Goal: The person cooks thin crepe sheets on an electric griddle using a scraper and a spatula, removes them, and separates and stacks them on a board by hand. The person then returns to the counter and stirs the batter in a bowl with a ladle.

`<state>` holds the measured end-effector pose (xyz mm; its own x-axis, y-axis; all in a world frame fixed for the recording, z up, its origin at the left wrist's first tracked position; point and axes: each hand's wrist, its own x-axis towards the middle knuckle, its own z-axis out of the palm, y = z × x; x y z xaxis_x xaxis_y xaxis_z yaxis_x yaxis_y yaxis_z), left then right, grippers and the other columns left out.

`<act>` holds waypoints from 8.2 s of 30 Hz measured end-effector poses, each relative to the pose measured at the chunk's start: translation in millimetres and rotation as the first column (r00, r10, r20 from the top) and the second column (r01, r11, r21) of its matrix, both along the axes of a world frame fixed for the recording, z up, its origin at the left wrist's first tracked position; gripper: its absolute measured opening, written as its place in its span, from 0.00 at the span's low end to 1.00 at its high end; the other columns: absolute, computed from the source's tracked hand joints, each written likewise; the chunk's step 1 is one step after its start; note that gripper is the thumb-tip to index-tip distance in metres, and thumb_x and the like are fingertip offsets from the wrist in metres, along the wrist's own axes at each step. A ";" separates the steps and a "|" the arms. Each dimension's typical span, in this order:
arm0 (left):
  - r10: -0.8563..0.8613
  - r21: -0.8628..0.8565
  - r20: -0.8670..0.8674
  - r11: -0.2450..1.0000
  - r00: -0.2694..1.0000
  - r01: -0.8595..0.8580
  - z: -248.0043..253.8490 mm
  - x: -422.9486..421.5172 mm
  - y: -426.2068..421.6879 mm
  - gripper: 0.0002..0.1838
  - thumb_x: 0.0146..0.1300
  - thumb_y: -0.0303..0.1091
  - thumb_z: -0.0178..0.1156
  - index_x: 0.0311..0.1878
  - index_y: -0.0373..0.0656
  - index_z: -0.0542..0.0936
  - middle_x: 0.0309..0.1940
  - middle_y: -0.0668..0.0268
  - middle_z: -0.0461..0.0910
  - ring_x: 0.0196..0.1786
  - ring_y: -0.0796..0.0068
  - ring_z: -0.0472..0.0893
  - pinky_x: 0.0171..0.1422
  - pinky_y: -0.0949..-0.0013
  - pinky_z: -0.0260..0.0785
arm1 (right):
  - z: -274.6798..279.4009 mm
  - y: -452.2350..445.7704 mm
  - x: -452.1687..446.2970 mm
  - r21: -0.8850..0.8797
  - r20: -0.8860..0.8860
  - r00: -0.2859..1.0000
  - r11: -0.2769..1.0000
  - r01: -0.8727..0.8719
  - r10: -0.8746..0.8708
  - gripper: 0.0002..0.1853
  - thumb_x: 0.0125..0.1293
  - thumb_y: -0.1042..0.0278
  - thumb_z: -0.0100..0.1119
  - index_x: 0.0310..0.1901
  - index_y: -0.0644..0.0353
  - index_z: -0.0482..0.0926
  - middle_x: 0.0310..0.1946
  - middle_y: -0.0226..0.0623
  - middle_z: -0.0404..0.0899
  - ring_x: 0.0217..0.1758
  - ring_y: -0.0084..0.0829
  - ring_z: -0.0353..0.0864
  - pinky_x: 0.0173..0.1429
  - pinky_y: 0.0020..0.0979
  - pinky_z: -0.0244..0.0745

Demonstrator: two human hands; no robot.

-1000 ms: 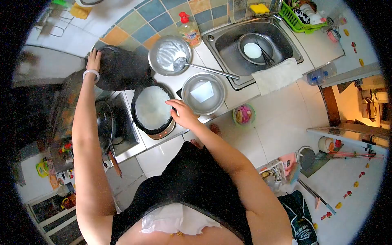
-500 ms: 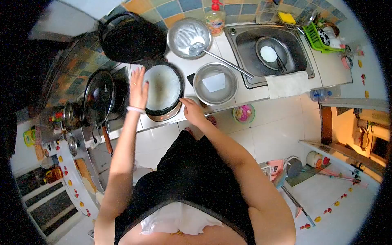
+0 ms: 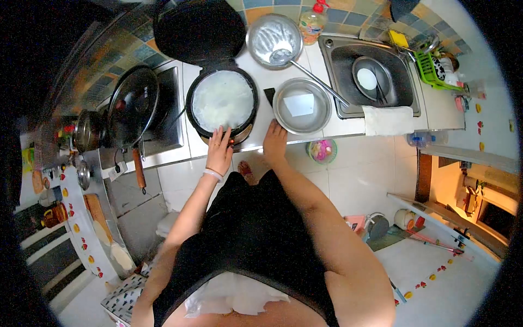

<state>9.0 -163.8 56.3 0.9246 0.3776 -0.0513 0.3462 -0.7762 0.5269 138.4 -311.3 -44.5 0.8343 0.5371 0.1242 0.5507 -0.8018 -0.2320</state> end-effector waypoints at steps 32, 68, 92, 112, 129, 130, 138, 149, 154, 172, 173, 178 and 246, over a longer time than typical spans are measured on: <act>0.116 -0.148 0.036 0.983 0.993 -0.109 -43.5 -69.4 73.4 0.35 0.59 0.25 0.50 0.70 0.36 0.52 0.70 0.49 0.50 0.73 0.51 0.50 0.75 0.57 0.42 | 175.4 62.4 -81.3 -0.143 -0.311 0.940 0.971 -0.193 0.141 0.19 0.65 0.60 0.48 0.56 0.51 0.74 0.30 0.50 0.79 0.30 0.47 0.81 0.35 0.42 0.77; 0.010 -0.248 0.001 0.969 1.000 -0.010 -48.9 -53.2 123.1 0.39 0.52 0.20 0.51 0.69 0.29 0.48 0.69 0.44 0.50 0.72 0.48 0.50 0.75 0.59 0.42 | 154.2 119.3 -127.1 -0.164 -0.313 0.940 0.968 -0.190 0.132 0.19 0.63 0.59 0.51 0.54 0.56 0.75 0.29 0.45 0.80 0.32 0.44 0.81 0.38 0.38 0.76; 0.039 -0.425 -0.239 0.894 0.970 -0.140 -55.4 -54.3 140.6 0.40 0.53 0.23 0.50 0.69 0.27 0.44 0.70 0.42 0.46 0.74 0.51 0.47 0.77 0.59 0.36 | 142.5 176.8 -158.0 -0.212 -0.222 0.973 0.977 0.016 -0.064 0.11 0.58 0.65 0.51 0.40 0.60 0.76 0.19 0.46 0.79 0.24 0.43 0.82 0.28 0.40 0.77; 0.100 -0.402 -0.168 0.902 0.981 -0.160 -59.6 -60.3 148.9 0.40 0.52 0.21 0.52 0.68 0.26 0.47 0.69 0.42 0.49 0.73 0.50 0.48 0.76 0.59 0.38 | 133.7 185.3 -178.4 -0.224 -0.273 0.955 0.973 0.055 -0.116 0.22 0.64 0.60 0.48 0.57 0.60 0.70 0.29 0.45 0.80 0.27 0.41 0.82 0.34 0.40 0.76; 0.096 -0.403 -0.161 0.902 0.982 -0.154 -50.9 -60.9 152.3 0.39 0.51 0.19 0.50 0.68 0.26 0.48 0.69 0.41 0.50 0.72 0.49 0.50 0.76 0.59 0.39 | 101.5 187.1 -180.6 -0.090 -0.202 0.977 0.995 0.050 -0.067 0.22 0.63 0.60 0.52 0.58 0.56 0.71 0.27 0.43 0.78 0.26 0.41 0.80 0.36 0.38 0.77; 0.103 -0.410 -0.160 0.898 0.982 -0.161 -50.2 -60.2 151.7 0.39 0.51 0.19 0.50 0.68 0.26 0.48 0.68 0.40 0.50 0.72 0.49 0.50 0.76 0.59 0.39 | 100.0 186.0 -182.5 -0.093 -0.197 0.978 0.995 0.047 -0.064 0.22 0.63 0.60 0.52 0.58 0.56 0.71 0.27 0.43 0.78 0.26 0.41 0.80 0.37 0.38 0.76; 0.106 -0.372 -0.101 0.918 0.989 -0.136 -49.7 -55.2 152.8 0.38 0.51 0.18 0.50 0.67 0.25 0.49 0.67 0.40 0.53 0.71 0.47 0.53 0.75 0.59 0.43 | 103.3 180.3 -183.3 -0.135 -0.230 0.967 0.988 0.078 -0.108 0.23 0.62 0.61 0.51 0.59 0.58 0.70 0.26 0.44 0.78 0.26 0.40 0.80 0.35 0.39 0.76; 0.012 -0.306 -0.038 0.952 0.999 -0.023 -47.7 -48.3 134.9 0.37 0.50 0.17 0.52 0.67 0.31 0.54 0.68 0.45 0.54 0.71 0.49 0.53 0.74 0.58 0.45 | 93.9 160.0 -178.4 -0.106 -0.124 0.965 0.970 0.220 -0.233 0.21 0.63 0.61 0.51 0.56 0.58 0.72 0.22 0.43 0.78 0.20 0.41 0.80 0.25 0.38 0.75; -0.130 -0.157 0.066 0.978 0.989 0.139 -34.5 -34.8 127.9 0.33 0.50 0.20 0.55 0.63 0.41 0.63 0.64 0.51 0.61 0.66 0.50 0.59 0.70 0.58 0.53 | 91.8 150.1 -163.9 -0.139 -0.087 0.958 0.956 0.259 -0.273 0.21 0.63 0.60 0.51 0.56 0.57 0.72 0.20 0.42 0.78 0.20 0.40 0.80 0.24 0.37 0.75; -0.244 0.213 0.055 0.950 0.968 0.227 -51.6 32.8 115.0 0.21 0.44 0.29 0.67 0.43 0.53 0.75 0.46 0.67 0.70 0.54 0.63 0.67 0.58 0.57 0.56 | 93.5 118.1 -110.3 -0.075 -0.129 0.960 0.968 0.239 -0.247 0.23 0.63 0.60 0.51 0.59 0.58 0.70 0.25 0.47 0.78 0.25 0.43 0.81 0.30 0.39 0.77; -0.238 0.222 0.044 0.949 0.970 0.223 -51.5 36.2 113.5 0.19 0.44 0.29 0.67 0.41 0.53 0.76 0.45 0.67 0.71 0.54 0.63 0.67 0.57 0.57 0.56 | 95.6 113.1 -111.8 -0.091 -0.158 0.956 0.968 0.233 -0.245 0.23 0.63 0.60 0.51 0.59 0.57 0.70 0.25 0.47 0.78 0.25 0.43 0.81 0.30 0.39 0.77; -0.231 0.204 0.108 0.957 0.967 0.205 -50.0 48.5 114.4 0.11 0.46 0.32 0.66 0.33 0.53 0.76 0.39 0.70 0.74 0.50 0.64 0.70 0.54 0.57 0.59 | 95.9 96.6 -107.7 -0.124 -0.217 0.952 0.974 0.192 -0.215 0.22 0.64 0.60 0.49 0.60 0.55 0.69 0.28 0.47 0.78 0.26 0.44 0.80 0.31 0.39 0.77; 0.062 -0.075 0.309 0.996 0.949 -0.040 7.0 61.2 131.6 0.06 0.54 0.35 0.63 0.33 0.48 0.78 0.34 0.65 0.77 0.41 0.58 0.77 0.41 0.59 0.70 | 98.9 146.9 -113.6 0.069 -0.610 0.789 0.987 0.143 -0.071 0.17 0.64 0.63 0.53 0.49 0.63 0.62 0.37 0.54 0.78 0.37 0.54 0.78 0.38 0.48 0.73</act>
